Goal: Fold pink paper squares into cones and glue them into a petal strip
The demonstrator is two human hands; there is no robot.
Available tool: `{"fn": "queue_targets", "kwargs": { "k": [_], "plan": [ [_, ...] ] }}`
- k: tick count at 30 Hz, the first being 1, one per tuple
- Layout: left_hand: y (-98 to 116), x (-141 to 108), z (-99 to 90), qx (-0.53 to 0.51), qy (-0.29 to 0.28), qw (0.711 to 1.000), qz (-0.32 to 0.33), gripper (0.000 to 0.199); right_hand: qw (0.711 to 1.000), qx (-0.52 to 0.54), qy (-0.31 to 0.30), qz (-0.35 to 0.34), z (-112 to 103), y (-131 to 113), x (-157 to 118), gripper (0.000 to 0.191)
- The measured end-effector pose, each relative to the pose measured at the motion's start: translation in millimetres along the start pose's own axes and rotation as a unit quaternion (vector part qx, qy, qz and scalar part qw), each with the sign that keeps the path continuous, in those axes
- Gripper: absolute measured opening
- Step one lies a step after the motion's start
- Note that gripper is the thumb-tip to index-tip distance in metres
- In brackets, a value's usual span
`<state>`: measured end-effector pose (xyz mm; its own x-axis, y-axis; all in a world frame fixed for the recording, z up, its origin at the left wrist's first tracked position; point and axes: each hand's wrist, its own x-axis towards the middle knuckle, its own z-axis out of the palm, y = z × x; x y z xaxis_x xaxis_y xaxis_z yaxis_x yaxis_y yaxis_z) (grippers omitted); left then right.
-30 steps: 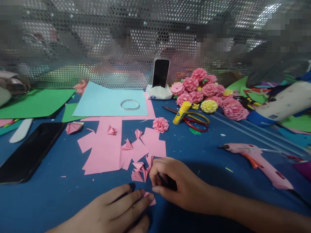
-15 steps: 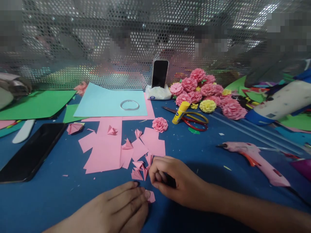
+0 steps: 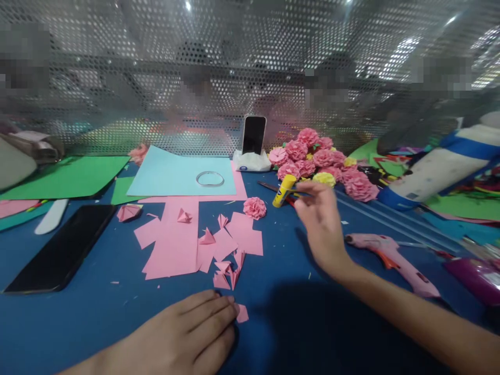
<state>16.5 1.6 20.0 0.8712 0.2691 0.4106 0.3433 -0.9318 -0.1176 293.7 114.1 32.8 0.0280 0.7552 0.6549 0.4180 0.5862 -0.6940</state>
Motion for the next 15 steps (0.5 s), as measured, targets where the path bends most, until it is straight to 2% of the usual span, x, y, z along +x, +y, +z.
{"fn": "queue_targets", "kwargs": {
  "k": [3,5,7,10,15],
  "plan": [
    [0,-1,0.6,0.001,-0.004,1.0,0.003,0.039,0.998,-0.014,0.052,0.025,-6,33,25,0.031],
    [0,-2,2.5,-0.004,-0.008,1.0,0.008,0.041,0.998,-0.005,0.02,0.052,-6,50,35,0.037],
    [0,-2,4.9,-0.013,-0.006,1.0,0.01,0.042,0.998,0.0,-0.019,0.065,-1,60,40,0.034],
    [-1,-2,8.1,-0.032,0.002,0.999,0.001,0.04,0.994,0.001,-0.073,0.076,10,63,42,0.033],
    [-1,-5,10.9,-0.041,0.011,0.999,-0.001,0.037,0.987,-0.033,-0.138,0.071,19,47,40,0.038]
  ]
}}
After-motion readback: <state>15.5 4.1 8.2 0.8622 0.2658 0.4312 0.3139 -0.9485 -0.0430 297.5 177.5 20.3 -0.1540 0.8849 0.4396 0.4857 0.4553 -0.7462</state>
